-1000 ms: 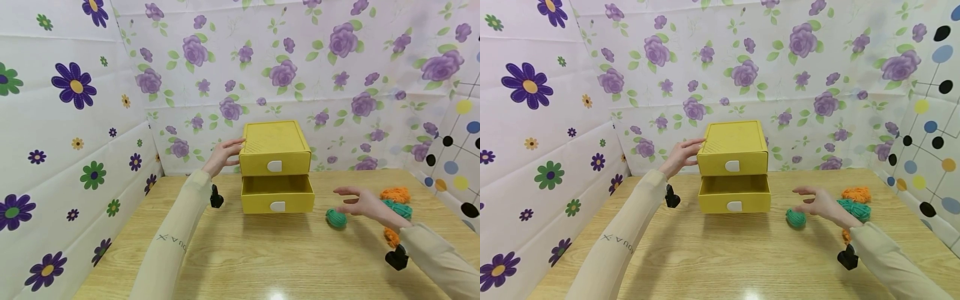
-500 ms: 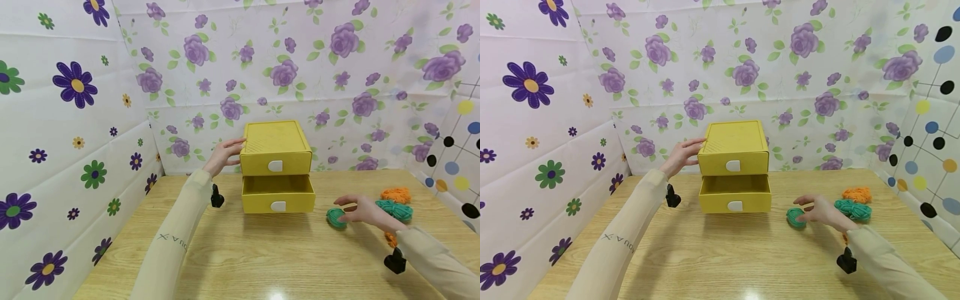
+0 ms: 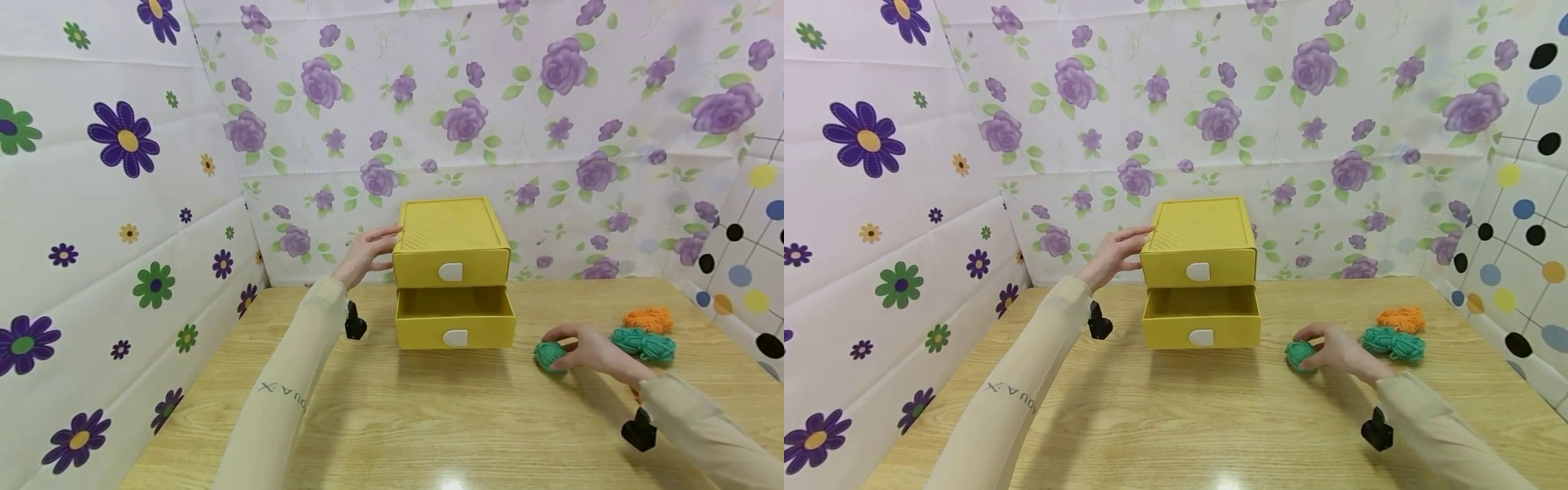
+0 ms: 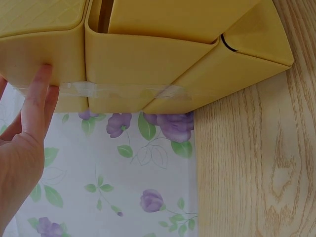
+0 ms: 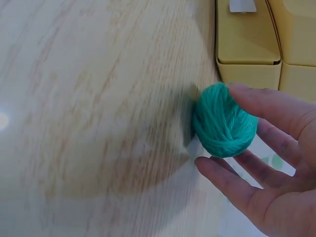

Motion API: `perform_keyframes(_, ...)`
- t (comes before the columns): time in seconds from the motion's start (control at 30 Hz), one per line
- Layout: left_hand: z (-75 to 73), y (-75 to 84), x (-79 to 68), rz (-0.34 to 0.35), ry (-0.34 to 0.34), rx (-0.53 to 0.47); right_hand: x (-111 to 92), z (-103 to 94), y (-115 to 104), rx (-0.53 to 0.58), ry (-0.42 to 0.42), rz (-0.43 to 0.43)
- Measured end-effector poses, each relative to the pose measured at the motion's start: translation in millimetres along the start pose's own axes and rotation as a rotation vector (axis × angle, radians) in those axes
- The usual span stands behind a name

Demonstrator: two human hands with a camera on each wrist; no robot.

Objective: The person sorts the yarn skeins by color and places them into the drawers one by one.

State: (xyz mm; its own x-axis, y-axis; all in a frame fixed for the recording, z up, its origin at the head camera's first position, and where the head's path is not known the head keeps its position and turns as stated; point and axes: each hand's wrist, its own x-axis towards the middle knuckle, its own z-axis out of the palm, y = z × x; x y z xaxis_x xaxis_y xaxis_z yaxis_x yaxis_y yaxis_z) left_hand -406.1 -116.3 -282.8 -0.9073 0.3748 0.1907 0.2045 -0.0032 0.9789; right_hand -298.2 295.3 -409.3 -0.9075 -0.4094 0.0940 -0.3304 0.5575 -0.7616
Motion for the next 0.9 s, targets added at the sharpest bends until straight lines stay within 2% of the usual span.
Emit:
perform_keyframes(0.3, 1.5, -1.1, -0.1, 0.0, 0.009, -0.006, 0.3, 2.8, 1.5, -0.021, 0.019, -0.02)
perform_keyframes(0.53, 1.8, -1.3, -0.2, 0.001, 0.014, -0.001, -2.3, -1.5, -3.8, 0.041, 0.027, 0.087)
perform_keyframes(0.9, 0.9, -1.3, -0.8, -0.001, 0.021, 0.0, -0.4, -11.2, -18.1, 0.101, 0.036, 0.128)
